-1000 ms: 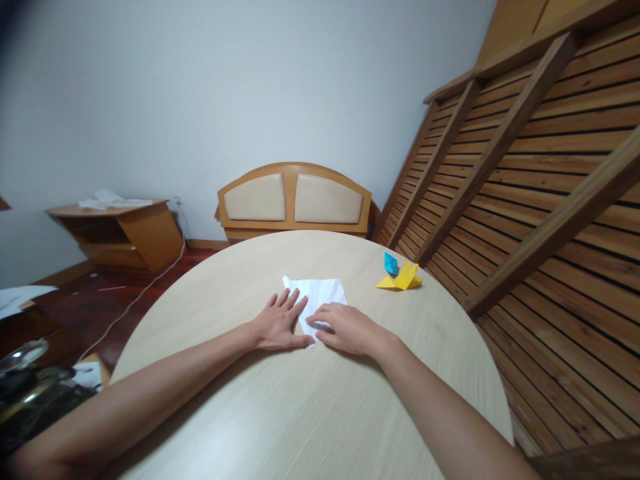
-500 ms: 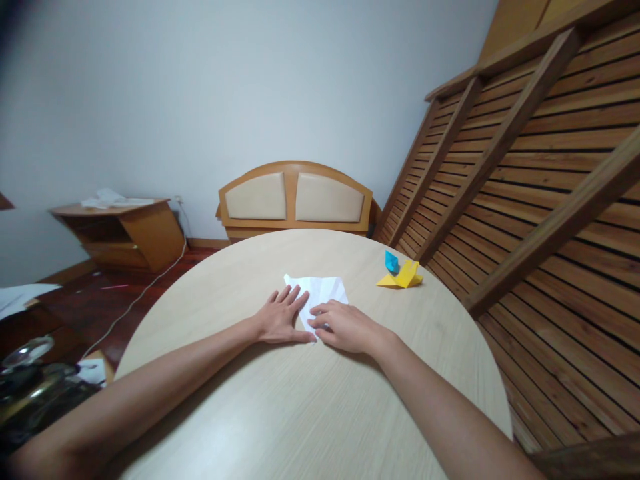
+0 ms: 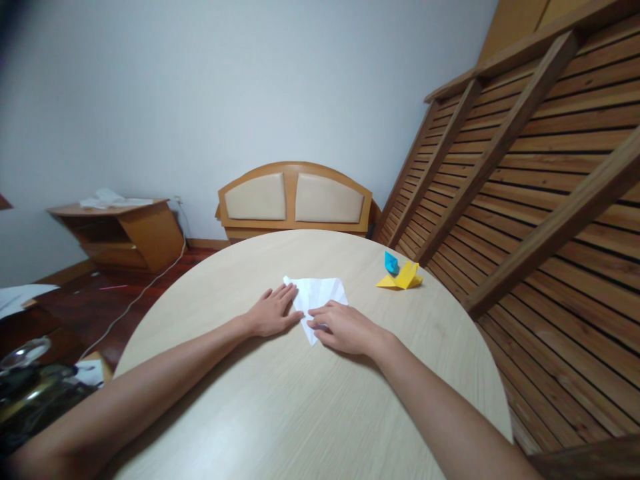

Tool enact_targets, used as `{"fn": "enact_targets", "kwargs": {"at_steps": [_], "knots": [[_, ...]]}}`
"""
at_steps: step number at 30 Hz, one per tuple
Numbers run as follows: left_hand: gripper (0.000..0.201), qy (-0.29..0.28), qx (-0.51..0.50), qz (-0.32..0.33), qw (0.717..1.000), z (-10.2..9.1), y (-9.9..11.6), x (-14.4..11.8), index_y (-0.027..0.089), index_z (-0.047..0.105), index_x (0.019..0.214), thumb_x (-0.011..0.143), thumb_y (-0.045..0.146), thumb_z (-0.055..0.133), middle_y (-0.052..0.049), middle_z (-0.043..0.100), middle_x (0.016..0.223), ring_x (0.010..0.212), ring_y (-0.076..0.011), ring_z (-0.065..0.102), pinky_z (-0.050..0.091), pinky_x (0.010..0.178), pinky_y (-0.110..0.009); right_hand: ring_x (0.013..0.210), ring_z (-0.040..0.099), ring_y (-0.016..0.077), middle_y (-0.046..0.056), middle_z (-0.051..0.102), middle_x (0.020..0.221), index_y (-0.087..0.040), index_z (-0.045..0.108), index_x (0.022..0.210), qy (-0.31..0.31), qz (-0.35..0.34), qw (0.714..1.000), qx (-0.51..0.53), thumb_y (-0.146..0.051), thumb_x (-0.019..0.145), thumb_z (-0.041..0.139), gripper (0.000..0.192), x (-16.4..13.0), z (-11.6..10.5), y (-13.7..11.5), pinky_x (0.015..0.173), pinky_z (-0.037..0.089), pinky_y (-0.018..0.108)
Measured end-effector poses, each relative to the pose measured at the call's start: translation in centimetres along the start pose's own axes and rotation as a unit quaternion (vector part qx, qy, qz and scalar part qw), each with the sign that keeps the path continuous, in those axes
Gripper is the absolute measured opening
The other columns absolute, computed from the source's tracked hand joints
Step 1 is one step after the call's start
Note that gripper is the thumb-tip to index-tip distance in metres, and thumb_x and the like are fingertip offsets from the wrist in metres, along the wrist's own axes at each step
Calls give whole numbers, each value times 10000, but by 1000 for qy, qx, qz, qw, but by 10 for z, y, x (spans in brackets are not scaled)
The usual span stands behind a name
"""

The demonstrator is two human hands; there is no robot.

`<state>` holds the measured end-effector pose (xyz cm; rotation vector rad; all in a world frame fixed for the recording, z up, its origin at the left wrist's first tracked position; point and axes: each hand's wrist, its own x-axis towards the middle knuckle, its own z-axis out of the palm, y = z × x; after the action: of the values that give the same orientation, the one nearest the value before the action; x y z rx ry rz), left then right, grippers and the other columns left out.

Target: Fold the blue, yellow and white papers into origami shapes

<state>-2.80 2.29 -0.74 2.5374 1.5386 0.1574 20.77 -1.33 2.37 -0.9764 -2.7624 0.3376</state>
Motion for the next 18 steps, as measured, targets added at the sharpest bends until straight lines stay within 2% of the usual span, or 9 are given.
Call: {"fn": "enact_targets", "kwargs": {"at_steps": [3,6,12,18], "knots": [[776,18,16,-37,999,-1,-9,7,159,278,1537,945,660,307,-138,221,1625,1506,-319,180,183,1188,-545,1186,566,279,79,635,1354,-226,709,1202,0,6,1000,-2,-262,938,535,318,0,0,0,989,446,403],[787,42,25,-69,996,-2,-6,5,146,316,1520,926,660,354,-154,236,1619,1495,-354,200,197,1181,-545,1190,565,285,84,631,1358,-220,707,1205,1,9,1000,-3,-261,934,542,320,-1,0,0,992,447,415],[1065,43,13,-12,999,-1,4,-3,193,192,1567,770,865,409,-145,122,1645,1513,-355,122,160,1196,-517,1191,570,275,79,644,1340,-228,726,1157,10,3,1000,9,-238,918,565,288,-1,1,1,1001,443,404],[1122,71,11,-120,990,-2,-25,21,169,213,1550,721,889,446,-190,170,1628,1500,-376,165,182,1181,-529,1196,568,278,80,638,1349,-230,722,1171,6,9,1000,11,-276,919,575,296,-1,1,2,1006,439,401]]}}
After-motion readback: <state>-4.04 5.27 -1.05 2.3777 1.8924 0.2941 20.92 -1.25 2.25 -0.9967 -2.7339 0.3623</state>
